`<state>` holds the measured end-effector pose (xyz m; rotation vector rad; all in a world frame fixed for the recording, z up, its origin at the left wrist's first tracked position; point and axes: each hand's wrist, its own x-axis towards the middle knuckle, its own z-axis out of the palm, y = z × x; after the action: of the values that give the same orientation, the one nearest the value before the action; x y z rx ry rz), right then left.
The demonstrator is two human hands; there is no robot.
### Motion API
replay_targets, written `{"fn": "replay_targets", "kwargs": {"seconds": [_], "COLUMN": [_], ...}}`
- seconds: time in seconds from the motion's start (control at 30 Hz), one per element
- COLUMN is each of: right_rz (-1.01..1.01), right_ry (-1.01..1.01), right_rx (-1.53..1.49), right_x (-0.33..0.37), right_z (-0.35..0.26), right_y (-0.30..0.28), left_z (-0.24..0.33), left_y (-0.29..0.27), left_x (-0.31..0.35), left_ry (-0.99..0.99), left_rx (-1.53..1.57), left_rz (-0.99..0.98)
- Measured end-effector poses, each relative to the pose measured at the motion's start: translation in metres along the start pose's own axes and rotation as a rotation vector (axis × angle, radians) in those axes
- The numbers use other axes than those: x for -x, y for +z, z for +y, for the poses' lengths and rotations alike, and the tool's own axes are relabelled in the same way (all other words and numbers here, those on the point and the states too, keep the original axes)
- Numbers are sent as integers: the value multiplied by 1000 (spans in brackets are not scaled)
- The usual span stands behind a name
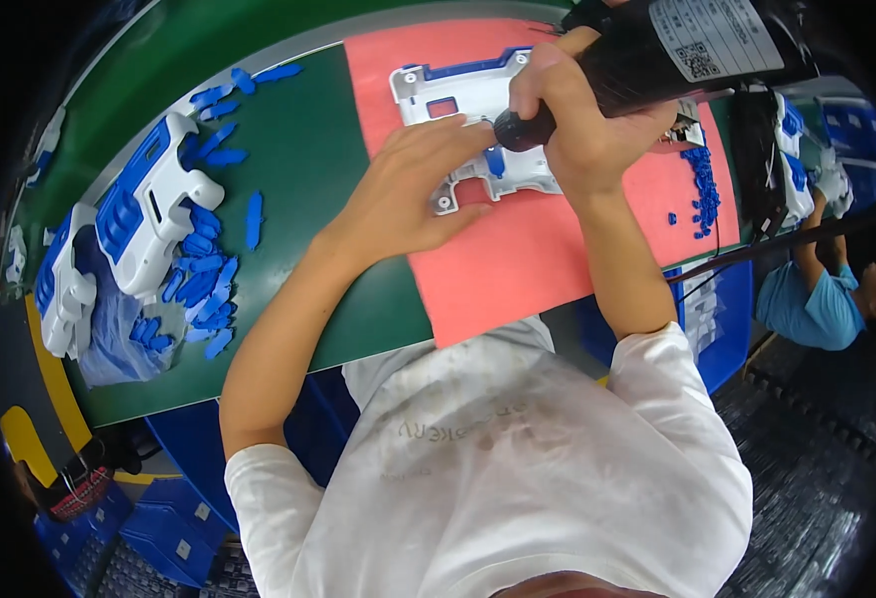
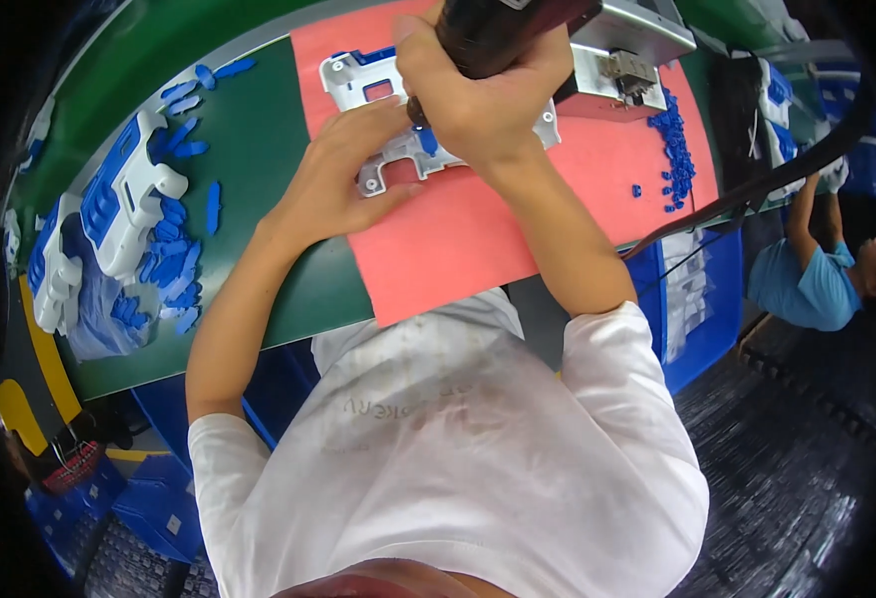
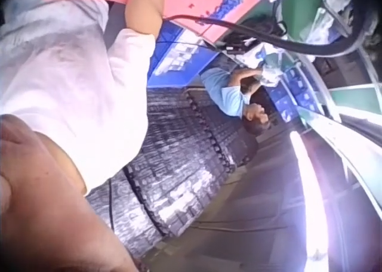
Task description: Assembling internal plastic components into a toy gun shell and fastening them with an electric screwdriver on a factory line.
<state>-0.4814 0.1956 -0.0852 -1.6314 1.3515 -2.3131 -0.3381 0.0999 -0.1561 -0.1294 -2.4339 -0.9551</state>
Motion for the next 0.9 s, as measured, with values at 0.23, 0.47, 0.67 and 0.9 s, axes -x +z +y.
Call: {"fn": "replay_targets", "kwargs": {"seconds": [0.23, 0.47, 0.67, 0.9], "right_rz": [183, 51, -41, -61], "right_ry": [205, 113, 82, 47], "right_rx": [-21, -49, -36, 135], "right_x": [4, 9, 16, 25], "right_z": [-11, 5, 12, 8], "right_y": [22, 14, 8, 6], "left_z": [-4, -3, -6, -4], "left_y": [2, 2, 6, 4], "left_x": [5, 4, 5, -4], "left_ry": [-10, -59, -88, -124], "left_rx": [16, 15, 36, 65], "left_rz": [37, 24, 35, -45]}}
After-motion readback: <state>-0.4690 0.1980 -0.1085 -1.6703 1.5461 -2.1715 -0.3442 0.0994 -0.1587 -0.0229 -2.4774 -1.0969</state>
